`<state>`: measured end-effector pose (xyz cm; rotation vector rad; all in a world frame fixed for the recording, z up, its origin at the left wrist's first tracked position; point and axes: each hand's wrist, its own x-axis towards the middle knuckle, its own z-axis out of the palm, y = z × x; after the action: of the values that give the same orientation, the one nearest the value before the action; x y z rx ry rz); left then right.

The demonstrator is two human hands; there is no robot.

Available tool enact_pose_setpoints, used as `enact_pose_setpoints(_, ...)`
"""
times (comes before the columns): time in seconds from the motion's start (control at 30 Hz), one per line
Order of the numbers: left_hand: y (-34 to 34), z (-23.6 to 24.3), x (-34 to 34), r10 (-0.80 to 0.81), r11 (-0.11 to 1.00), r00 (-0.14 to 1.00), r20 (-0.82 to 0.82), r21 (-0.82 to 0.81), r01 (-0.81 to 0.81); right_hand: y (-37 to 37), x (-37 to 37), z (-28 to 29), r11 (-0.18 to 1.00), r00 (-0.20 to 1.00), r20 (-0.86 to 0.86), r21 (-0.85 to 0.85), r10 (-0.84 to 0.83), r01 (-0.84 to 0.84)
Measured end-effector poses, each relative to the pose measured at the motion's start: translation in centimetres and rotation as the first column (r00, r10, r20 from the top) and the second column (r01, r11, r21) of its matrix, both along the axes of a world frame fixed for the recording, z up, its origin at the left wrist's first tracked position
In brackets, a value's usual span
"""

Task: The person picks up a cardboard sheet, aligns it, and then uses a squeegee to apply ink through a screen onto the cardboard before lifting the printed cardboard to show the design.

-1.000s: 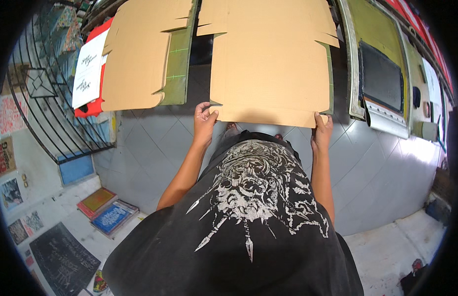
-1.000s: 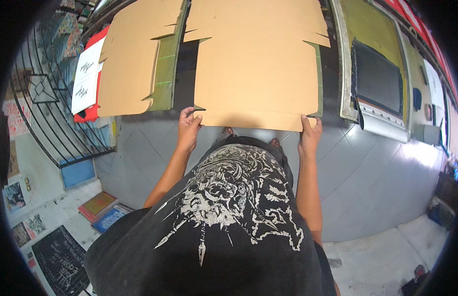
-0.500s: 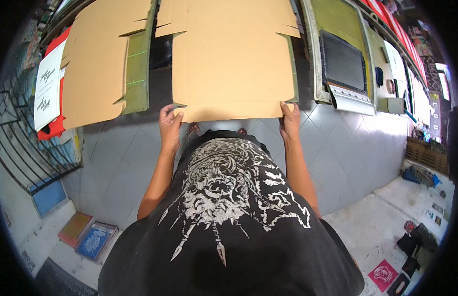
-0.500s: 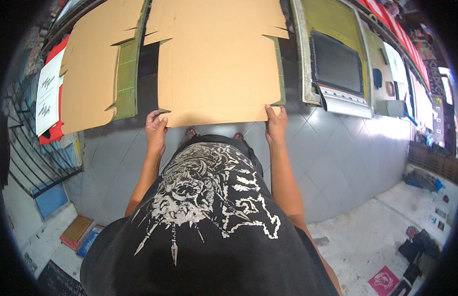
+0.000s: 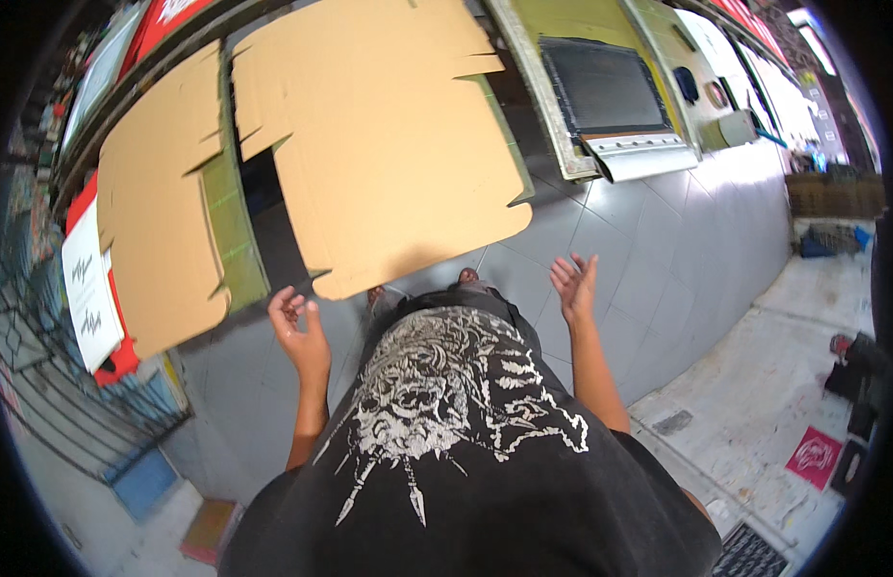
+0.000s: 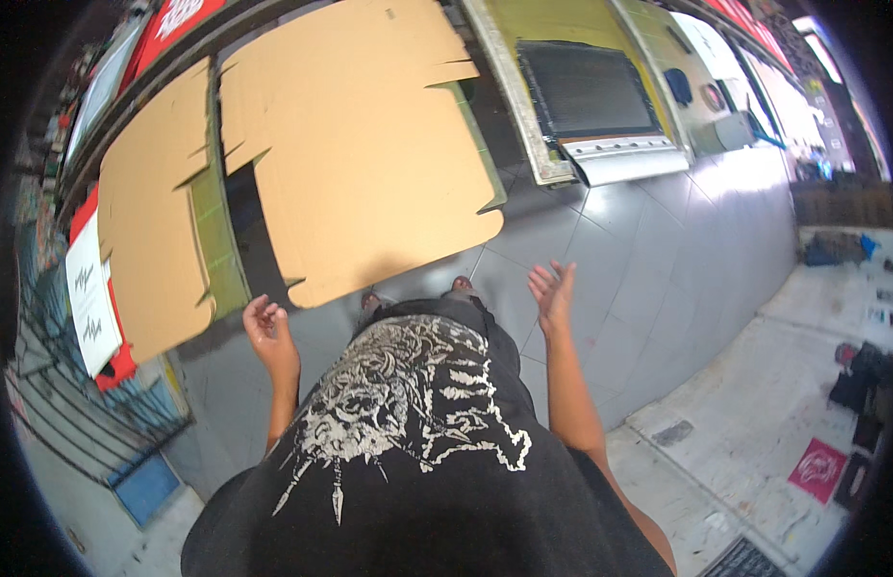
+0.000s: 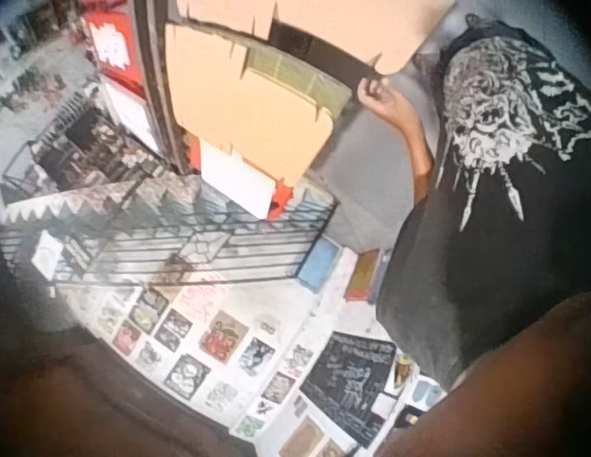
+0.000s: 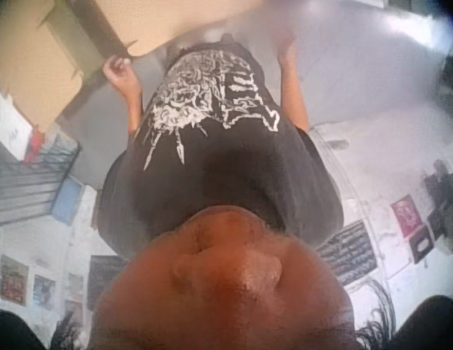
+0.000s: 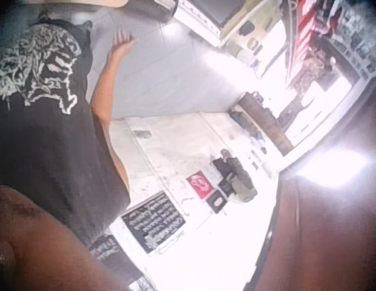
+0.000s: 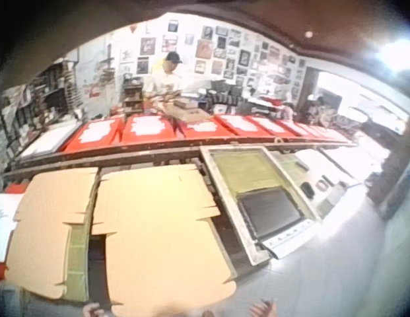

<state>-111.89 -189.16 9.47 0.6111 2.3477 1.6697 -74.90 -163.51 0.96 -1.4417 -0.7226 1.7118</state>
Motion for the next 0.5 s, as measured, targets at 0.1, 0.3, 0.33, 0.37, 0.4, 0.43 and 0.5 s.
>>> enact_pose_setpoints(0.1,3.3,2.7,2.1,-0.268,0.963,0.964,0.006,0.02,0.267,2.8,6.6,-0.1,0.991,0.981,0.143,0.04,-0.129,0.124)
enact_pose_setpoints(0.3,13.1,7.4,8.1,-0.677,0.724,0.735,0.045,-0.137,0.676,14.2,14.6,3.7,0.943,0.949,0.216,0.289,-0.23,0.162)
enact_pose_setpoints(0.33,14.0,7.0,9.4,-0.648,0.752,0.762,-0.007,-0.165,0.638,15.8,14.7,4.2,0.945,0.953,0.241,0.309,-0.186,0.106)
enact_pose_setpoints(0.37,14.3,6.0,10.5,-0.616,0.778,0.785,-0.057,-0.202,0.596,16.6,14.5,4.2,0.947,0.955,0.262,0.318,-0.136,0.048)
enact_pose_setpoints(0.4,14.6,5.0,11.1,-0.596,0.794,0.794,-0.12,-0.231,0.562,16.7,13.8,3.8,0.967,0.967,0.252,0.253,-0.045,-0.021)
enact_pose_setpoints(0.43,14.0,4.2,11.3,-0.508,0.848,0.832,-0.224,-0.302,0.436,16.2,12.7,3.0,0.97,0.955,0.276,0.181,0.109,-0.163)
enact_pose_setpoints(0.5,11.3,2.6,10.7,-0.329,0.91,0.839,-0.433,-0.383,0.159,14.3,8.9,2.6,0.895,0.87,0.273,0.059,0.411,-0.442)
